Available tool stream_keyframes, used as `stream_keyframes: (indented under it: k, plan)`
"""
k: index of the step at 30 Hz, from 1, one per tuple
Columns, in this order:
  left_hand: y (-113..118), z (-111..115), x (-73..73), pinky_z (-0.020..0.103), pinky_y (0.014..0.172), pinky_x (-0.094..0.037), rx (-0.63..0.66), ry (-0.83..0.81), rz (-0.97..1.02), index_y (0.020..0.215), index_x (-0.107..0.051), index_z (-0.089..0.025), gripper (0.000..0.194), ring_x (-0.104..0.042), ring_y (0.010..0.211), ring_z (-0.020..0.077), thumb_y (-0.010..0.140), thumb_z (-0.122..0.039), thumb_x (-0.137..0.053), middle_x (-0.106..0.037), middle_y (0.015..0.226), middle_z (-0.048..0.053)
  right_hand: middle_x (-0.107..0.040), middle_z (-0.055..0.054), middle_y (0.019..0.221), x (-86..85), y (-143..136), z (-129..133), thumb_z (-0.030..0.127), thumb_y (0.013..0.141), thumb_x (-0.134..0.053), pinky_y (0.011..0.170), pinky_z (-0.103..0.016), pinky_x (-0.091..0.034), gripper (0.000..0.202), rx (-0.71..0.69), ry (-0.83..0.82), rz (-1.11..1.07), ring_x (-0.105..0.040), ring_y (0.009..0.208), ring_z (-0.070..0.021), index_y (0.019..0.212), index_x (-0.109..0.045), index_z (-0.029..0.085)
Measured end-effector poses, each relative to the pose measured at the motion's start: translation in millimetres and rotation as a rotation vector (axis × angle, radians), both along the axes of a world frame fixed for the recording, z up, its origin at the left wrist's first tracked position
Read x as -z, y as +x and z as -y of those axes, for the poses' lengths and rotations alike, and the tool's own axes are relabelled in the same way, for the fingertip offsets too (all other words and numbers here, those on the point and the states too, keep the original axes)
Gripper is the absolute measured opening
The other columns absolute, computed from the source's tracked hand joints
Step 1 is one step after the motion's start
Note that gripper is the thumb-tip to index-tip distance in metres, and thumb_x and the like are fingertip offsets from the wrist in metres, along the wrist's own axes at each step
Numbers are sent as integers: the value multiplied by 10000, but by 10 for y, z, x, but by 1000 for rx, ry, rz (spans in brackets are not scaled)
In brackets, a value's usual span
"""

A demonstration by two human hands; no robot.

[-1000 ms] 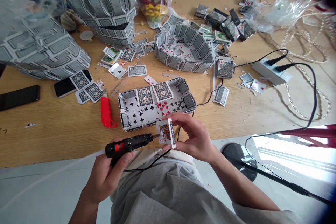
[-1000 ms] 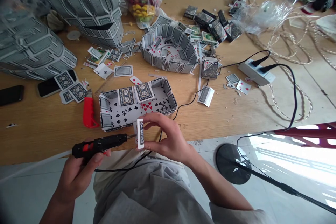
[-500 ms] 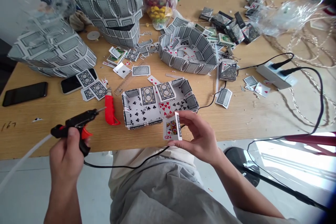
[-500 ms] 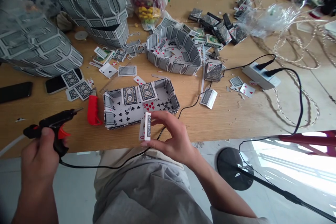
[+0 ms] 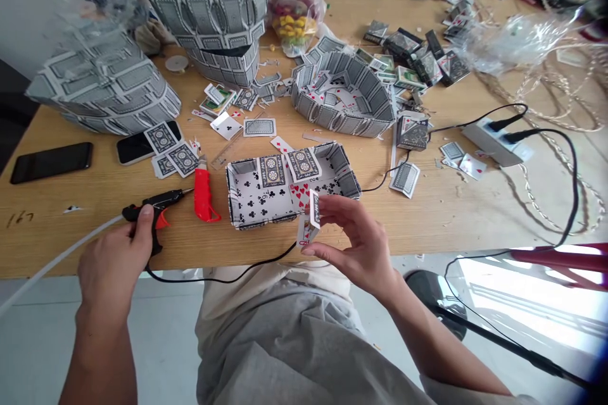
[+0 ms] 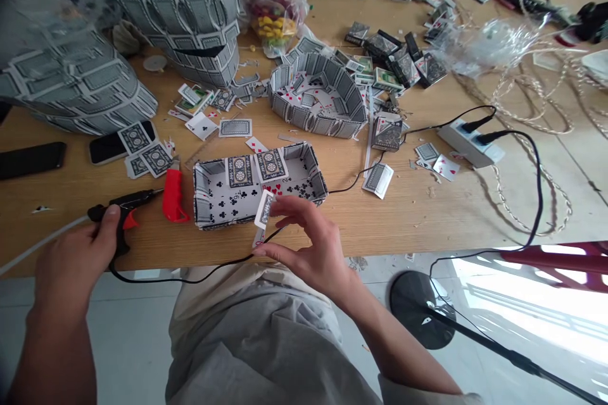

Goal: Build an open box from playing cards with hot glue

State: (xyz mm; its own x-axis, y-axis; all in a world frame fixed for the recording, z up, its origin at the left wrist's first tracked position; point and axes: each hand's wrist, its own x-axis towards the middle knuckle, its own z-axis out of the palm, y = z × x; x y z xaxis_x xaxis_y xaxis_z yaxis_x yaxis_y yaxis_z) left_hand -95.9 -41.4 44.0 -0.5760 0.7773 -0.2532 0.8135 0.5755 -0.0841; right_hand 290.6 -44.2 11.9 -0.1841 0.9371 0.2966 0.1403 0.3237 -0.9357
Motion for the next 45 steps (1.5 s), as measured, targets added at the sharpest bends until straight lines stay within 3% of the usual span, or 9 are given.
stream_keyframes:
  k: [3,6,8,11,16,21,24,31,45]
  plan:
    - [-92,95,-98,310,571,-314,-17,52,-48,859,-761,-258,518,-458,595,255,987,-685,-497,-668,674,76,-798,-65,1221,-19,-24,17,429,817,-984,898,-390,-704,629,35,-9,72,-789,1023,-239,1353,-685,289]
    - [19,251,-255,293,618,-400,-1,356,38,930,-746,-277,308,-607,674,235,948,-566,-641,-747,762,23,-803,-78,1192,-85,-100,23,444,847,-960,904,-409,-696,549,74,42,229,-791,1006,-249,1290,-687,270]
    - [304,316,-367,299,735,-508,129,543,308,1057,-775,-303,272,-722,816,225,970,-529,-649,-813,912,0,-801,-88,1191,-151,-194,20,429,875,-940,937,-410,-688,491,97,120,314,-792,1050,-260,1258,-683,261]
    - [904,259,-444,269,664,-523,426,479,716,1034,-793,-251,366,-725,763,197,955,-596,-700,-809,882,19,-791,-106,1209,-239,-357,18,412,931,-892,942,-386,-686,415,125,208,392,-794,1101,-264,1242,-672,249]
    - [1449,-114,-263,243,613,-481,464,343,1007,849,-707,-210,388,-647,677,156,978,-575,-716,-736,754,-5,-779,-140,1226,-249,-457,27,404,973,-844,951,-383,-676,357,171,227,450,-790,1137,-282,1236,-685,223]
    - [1353,-401,-110,251,558,-381,468,239,1034,775,-698,-200,408,-522,605,136,970,-559,-711,-617,640,-26,-798,-119,1248,-200,-256,-66,364,965,-857,1029,-416,-637,285,103,140,407,-779,1168,-286,1185,-745,223]
    - [1295,-488,-114,258,519,-313,463,199,1005,748,-693,-205,405,-430,542,121,970,-544,-696,-517,571,-46,-823,-84,1148,-178,-103,-157,207,1046,-718,971,-418,-622,126,78,116,398,-777,1093,-265,1161,-763,232]
    - [1333,-545,-141,258,491,-277,456,174,966,715,-661,-212,397,-370,509,116,952,-530,-689,-428,538,-61,-834,-80,1051,-106,2,-210,110,1035,-642,915,-405,-572,176,42,115,392,-765,983,-253,1128,-763,198]
    - [1328,-487,-40,263,581,-359,510,192,978,780,-639,-217,415,-465,608,135,998,-568,-673,-562,647,-41,-843,-48,1024,-65,-47,-215,235,1042,-740,948,-402,-551,25,28,104,385,-779,979,-239,1046,-764,226]
